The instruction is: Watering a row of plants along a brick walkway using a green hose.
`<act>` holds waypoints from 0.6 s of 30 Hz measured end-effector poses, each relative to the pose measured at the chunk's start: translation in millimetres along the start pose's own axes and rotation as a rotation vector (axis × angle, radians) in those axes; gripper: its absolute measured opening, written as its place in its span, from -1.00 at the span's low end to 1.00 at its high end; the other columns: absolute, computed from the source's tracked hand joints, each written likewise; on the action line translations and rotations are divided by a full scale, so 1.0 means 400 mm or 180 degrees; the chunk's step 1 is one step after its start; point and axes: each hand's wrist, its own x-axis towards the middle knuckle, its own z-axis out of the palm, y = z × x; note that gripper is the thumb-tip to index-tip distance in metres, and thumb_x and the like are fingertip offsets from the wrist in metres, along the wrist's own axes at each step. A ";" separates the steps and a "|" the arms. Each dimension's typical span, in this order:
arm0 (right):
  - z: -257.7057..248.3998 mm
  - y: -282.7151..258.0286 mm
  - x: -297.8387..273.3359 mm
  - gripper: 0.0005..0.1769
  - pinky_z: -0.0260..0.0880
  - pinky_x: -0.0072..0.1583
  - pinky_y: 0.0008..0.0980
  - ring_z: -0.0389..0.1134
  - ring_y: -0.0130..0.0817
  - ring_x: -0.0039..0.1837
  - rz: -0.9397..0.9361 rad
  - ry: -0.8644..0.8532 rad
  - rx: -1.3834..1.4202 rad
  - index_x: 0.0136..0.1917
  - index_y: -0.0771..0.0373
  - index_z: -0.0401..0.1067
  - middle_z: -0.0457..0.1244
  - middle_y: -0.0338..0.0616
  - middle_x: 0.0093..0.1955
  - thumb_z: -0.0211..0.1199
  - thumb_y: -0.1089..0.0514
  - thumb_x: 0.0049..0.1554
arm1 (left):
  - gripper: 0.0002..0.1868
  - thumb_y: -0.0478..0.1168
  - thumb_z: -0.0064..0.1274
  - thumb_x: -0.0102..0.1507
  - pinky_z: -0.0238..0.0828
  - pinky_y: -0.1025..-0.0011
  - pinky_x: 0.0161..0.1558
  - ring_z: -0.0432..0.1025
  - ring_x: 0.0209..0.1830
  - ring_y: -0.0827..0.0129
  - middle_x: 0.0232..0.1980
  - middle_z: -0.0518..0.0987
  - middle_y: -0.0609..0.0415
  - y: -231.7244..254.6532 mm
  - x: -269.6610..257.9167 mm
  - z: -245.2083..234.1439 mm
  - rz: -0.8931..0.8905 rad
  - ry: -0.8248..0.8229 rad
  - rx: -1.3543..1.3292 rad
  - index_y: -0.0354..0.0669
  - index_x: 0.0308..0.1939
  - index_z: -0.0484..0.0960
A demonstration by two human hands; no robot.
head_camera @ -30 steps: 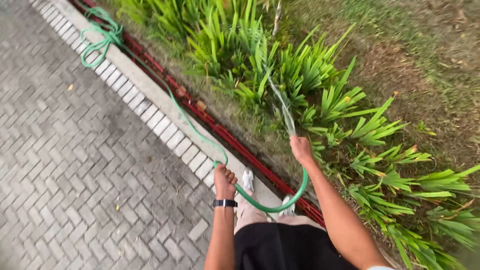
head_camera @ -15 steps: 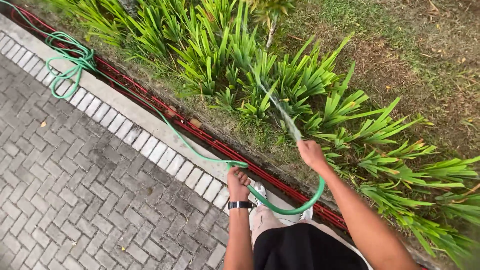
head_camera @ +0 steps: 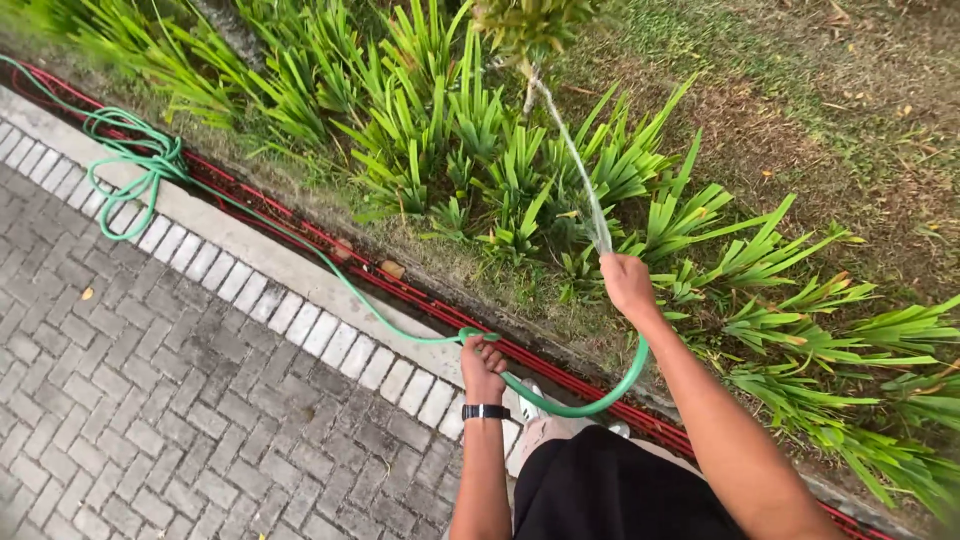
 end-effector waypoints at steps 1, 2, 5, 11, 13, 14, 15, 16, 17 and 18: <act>-0.011 -0.022 -0.002 -0.40 -0.06 -0.31 -0.11 0.04 -0.29 -0.45 0.0001 0.0018 0.0008 -0.49 0.33 0.24 0.07 -0.17 -0.55 0.00 -0.13 0.22 | -0.76 -0.17 0.00 0.28 -0.15 0.44 -0.63 -0.02 -0.71 0.52 -0.60 0.13 0.28 0.004 0.006 -0.001 -0.0001 -0.0014 0.0014 0.01 -0.40 0.25; -0.022 -0.044 -0.005 -0.43 -0.01 -0.31 -0.16 0.06 -0.34 -0.44 -0.0297 0.0220 0.0320 -0.47 0.31 0.22 0.06 -0.19 -0.55 0.01 -0.12 0.21 | -0.75 -0.17 0.00 0.27 -0.15 0.45 -0.64 -0.02 -0.72 0.52 -0.60 0.12 0.29 0.009 0.012 -0.001 0.0010 -0.0069 -0.0015 0.02 -0.41 0.23; -0.038 -0.083 -0.022 -0.46 0.01 -0.33 -0.22 0.08 -0.40 -0.44 -0.0502 0.0455 0.0748 -0.47 0.27 0.21 0.06 -0.25 -0.55 0.00 -0.12 0.21 | -0.74 -0.17 0.00 0.27 -0.16 0.45 -0.64 -0.03 -0.72 0.52 -0.60 0.13 0.29 0.024 0.017 0.007 0.0040 -0.0123 -0.0023 0.04 -0.42 0.24; 0.065 0.098 0.007 -0.41 -0.09 -0.37 -0.21 0.00 -0.36 -0.48 0.0314 -0.0095 0.0089 -0.49 0.20 0.26 0.04 -0.31 -0.56 -0.02 -0.17 0.24 | -0.74 -0.16 0.00 0.25 -0.17 0.44 -0.65 -0.04 -0.73 0.52 -0.60 0.12 0.28 0.018 0.021 0.035 -0.0058 -0.0146 0.0156 0.04 -0.43 0.23; 0.071 0.109 0.005 -0.36 -0.09 -0.36 -0.21 -0.04 -0.36 -0.47 0.0654 -0.0377 -0.0116 -0.48 0.19 0.26 0.01 -0.34 -0.54 -0.07 -0.21 0.30 | -0.75 -0.17 0.01 0.25 -0.16 0.44 -0.64 -0.03 -0.72 0.51 -0.59 0.13 0.27 0.010 0.013 0.054 -0.0099 -0.0182 0.0190 0.03 -0.41 0.23; 0.064 0.096 -0.001 -0.42 -0.11 -0.36 -0.22 -0.08 -0.37 -0.46 0.0803 -0.0463 -0.0022 -0.45 0.16 0.25 -0.01 -0.36 -0.52 -0.03 -0.18 0.29 | -0.75 -0.17 0.01 0.25 -0.18 0.43 -0.64 -0.04 -0.71 0.51 -0.59 0.12 0.27 0.003 0.009 0.060 -0.0127 -0.0090 0.0192 0.02 -0.40 0.24; 0.058 0.085 -0.008 -0.48 -0.13 -0.35 -0.23 -0.12 -0.38 -0.44 0.0955 -0.0551 0.0075 -0.43 0.14 0.23 -0.03 -0.38 -0.50 0.00 -0.15 0.27 | -0.76 -0.17 0.01 0.25 -0.19 0.43 -0.64 -0.05 -0.70 0.51 -0.58 0.11 0.26 -0.005 0.005 0.065 -0.0156 0.0005 0.0195 0.01 -0.39 0.25; 0.031 0.042 -0.008 -0.48 -0.13 -0.35 -0.23 -0.12 -0.38 -0.44 0.0963 -0.0536 0.0082 -0.43 0.14 0.23 -0.03 -0.38 -0.50 0.00 -0.15 0.27 | -0.76 -0.17 0.01 0.25 -0.19 0.43 -0.64 -0.05 -0.70 0.51 -0.58 0.11 0.26 -0.014 0.012 0.063 -0.0164 -0.0003 0.0210 0.01 -0.39 0.25; 0.005 -0.003 -0.005 -0.49 -0.11 -0.36 -0.23 -0.05 -0.40 -0.46 0.0589 -0.0243 0.0239 -0.45 0.17 0.24 0.02 -0.35 -0.52 -0.01 -0.12 0.24 | -0.76 -0.17 0.00 0.25 -0.19 0.43 -0.63 -0.05 -0.70 0.51 -0.58 0.10 0.26 -0.019 0.021 0.064 -0.0191 -0.0018 0.0208 0.00 -0.39 0.24; -0.021 -0.048 -0.002 -0.49 -0.08 -0.37 -0.23 0.02 -0.42 -0.48 0.0212 0.0050 0.0393 -0.48 0.19 0.25 0.06 -0.32 -0.55 -0.02 -0.09 0.20 | -0.76 -0.18 0.00 0.25 -0.18 0.44 -0.63 -0.05 -0.70 0.50 -0.57 0.10 0.26 -0.023 0.030 0.065 -0.0217 -0.0032 0.0205 0.00 -0.39 0.23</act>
